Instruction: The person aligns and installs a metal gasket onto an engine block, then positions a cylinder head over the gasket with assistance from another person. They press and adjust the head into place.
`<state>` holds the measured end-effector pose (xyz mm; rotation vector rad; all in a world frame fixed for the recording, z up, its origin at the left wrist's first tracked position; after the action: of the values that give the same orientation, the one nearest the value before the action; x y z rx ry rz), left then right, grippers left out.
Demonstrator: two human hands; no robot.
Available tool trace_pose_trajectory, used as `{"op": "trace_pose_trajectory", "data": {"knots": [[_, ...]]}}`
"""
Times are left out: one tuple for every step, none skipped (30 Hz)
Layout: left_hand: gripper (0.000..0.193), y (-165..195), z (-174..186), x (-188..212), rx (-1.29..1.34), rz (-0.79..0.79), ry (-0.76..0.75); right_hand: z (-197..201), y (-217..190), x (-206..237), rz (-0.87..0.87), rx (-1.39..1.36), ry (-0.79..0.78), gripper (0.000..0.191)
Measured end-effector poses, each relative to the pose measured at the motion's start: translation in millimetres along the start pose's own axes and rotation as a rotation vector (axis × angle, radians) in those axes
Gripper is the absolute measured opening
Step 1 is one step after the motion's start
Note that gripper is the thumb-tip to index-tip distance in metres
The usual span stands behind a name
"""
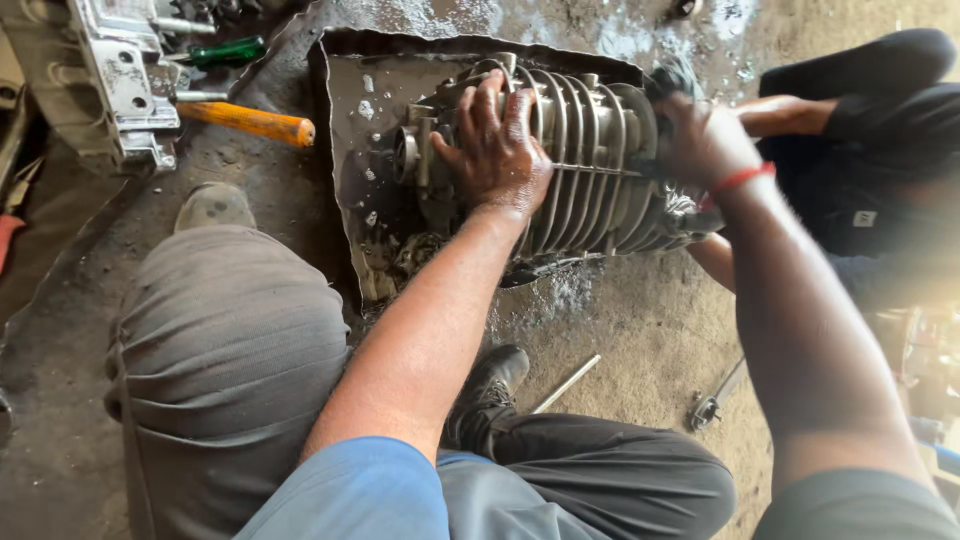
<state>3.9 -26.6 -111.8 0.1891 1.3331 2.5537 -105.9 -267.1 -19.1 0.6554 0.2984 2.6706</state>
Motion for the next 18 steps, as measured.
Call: {"op": "trace_pose_trajectory", "data": {"knots": [[0.041,1,1,2,0.017,-0.005,0.005,3,-9,17,-0.01,0.073,0.074,0.028],[0.042,2,3,4,0.033,-0.007,0.012,7,-18,33,0.038,0.011,0.129,0.024],[0.043,2,5,6,0.051,-0.007,0.024,10,-24,47,0.09,-0.047,0.185,0.023],[0.044,2,6,8,0.05,-0.017,0.034,13,-30,56,0.144,-0.106,0.237,0.025],[0.044,3,7,10,0.042,-0.025,0.043,15,-27,61,0.126,-0.07,0.268,0.02],[0.044,2,7,12,0.027,-0.04,0.047,17,-22,61,0.101,-0.043,0.299,0.015],[0.045,1,5,14,0.021,-0.045,0.029,19,-15,57,0.073,-0.017,0.337,0.011],[0.046,-1,4,16,0.012,-0.049,0.014,15,-8,46,0.061,-0.052,0.276,0.011],[0.047,-2,2,17,-0.001,-0.047,0.004,14,1,26,0.058,-0.087,0.214,0.012],[0.045,-4,1,19,-0.003,-0.049,0.005,8,5,7,0.057,-0.124,0.145,0.013],[0.044,-6,2,22,0.003,-0.054,0.0,7,0,-9,0.133,-0.069,0.179,0.013],[0.042,-6,2,23,0.019,-0.058,0.005,9,-5,-27,0.213,-0.002,0.219,0.016],[0.044,-6,2,25,0.025,-0.061,-0.011,12,-13,-43,0.304,0.066,0.263,0.02],[0.045,-8,3,28,0.029,-0.062,-0.021,6,-18,-62,0.27,0.077,0.18,0.021],[0.047,-8,6,30,0.029,-0.064,-0.025,2,-24,-76,0.239,0.088,0.103,0.021],[0.046,-10,8,31,0.016,-0.054,-0.025,-2,-29,-88,0.208,0.094,0.02,0.022],[0.045,-9,11,33,0.007,-0.047,-0.032,-1,-33,-93,0.166,0.039,-0.016,0.022],[0.044,-9,12,32,0.005,-0.044,-0.032,-2,-35,-96,0.124,-0.01,-0.044,0.023]]}}
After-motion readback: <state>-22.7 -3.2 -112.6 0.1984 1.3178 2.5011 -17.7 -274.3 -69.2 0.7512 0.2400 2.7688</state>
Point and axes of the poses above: each hand's wrist, its own x-axis away from the middle knuckle, its own z-axis out of the back of the hand, y = z × x, the point moved 6 cm from there along -x, towards the middle knuckle, and after that the axes turned 3 degrees about z, right-handed, at the moved point
